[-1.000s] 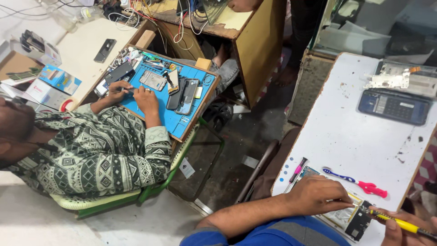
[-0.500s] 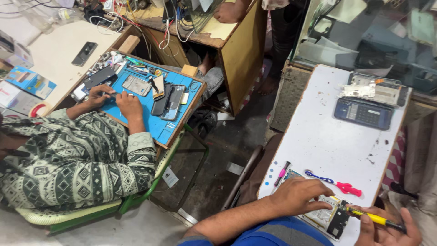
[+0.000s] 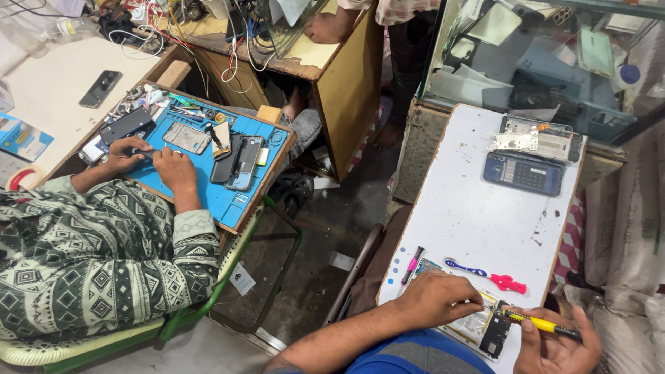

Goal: The person uses a screwdriver to remove screws from a disassembled mobile phone placed on a white work surface. They unscrew several fasteners, lift a small metal bracket, and continue working on the phone's internal components.

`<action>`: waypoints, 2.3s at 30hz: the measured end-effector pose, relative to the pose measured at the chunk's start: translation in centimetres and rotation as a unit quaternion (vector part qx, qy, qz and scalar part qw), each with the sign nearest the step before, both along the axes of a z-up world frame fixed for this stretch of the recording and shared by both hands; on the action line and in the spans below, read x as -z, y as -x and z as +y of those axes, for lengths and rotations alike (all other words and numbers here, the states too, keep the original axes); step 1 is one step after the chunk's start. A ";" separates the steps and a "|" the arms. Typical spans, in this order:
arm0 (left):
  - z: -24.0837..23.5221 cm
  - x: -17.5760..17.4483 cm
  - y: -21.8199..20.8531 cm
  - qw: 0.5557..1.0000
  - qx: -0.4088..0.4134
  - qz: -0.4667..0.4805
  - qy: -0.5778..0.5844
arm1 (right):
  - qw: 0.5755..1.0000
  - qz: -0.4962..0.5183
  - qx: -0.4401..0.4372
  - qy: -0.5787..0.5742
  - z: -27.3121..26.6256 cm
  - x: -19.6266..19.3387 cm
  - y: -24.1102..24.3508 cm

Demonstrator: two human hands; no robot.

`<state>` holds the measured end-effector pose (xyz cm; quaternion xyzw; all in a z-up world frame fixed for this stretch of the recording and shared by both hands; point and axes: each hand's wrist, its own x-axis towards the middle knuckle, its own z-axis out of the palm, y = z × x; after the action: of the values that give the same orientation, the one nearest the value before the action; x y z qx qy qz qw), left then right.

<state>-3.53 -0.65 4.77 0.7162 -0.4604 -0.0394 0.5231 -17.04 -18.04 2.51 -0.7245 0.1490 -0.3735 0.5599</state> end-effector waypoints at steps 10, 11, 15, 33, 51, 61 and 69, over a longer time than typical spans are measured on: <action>0.0 -0.2 0.0 1.000 0.000 0.003 -0.027 | 1.000 -0.001 0.008 0.009 0.5 -0.4 -0.3; 0.0 -0.3 0.0 1.000 -0.001 0.003 -0.030 | 1.000 -0.006 0.006 0.014 0.5 -0.4 -0.3; -0.1 -0.6 -0.1 0.998 0.013 0.021 -0.065 | 1.000 0.000 0.001 0.031 0.7 -0.5 -0.4; 0.7 0.0 -0.3 0.999 0.004 0.014 -0.045 | 0.999 0.005 -0.006 0.051 1.5 -2.1 -0.8; 0.6 0.1 -0.4 0.997 -0.005 -0.005 -0.072 | 0.993 -0.008 -0.082 0.086 0.6 -1.2 -0.6; -0.3 -0.2 -0.9 0.994 -0.023 0.006 -0.110 | 0.961 0.144 -0.062 0.228 -0.1 -3.7 -0.2; 1.1 1.2 -3.5 0.990 -0.081 -0.017 -0.116 | 0.994 0.093 0.040 0.027 -6.2 0.1 4.5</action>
<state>-0.06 0.46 3.56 0.8077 -0.4020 -0.0376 0.4296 -21.58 -24.27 2.44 -0.7644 0.2192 -0.3303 0.5084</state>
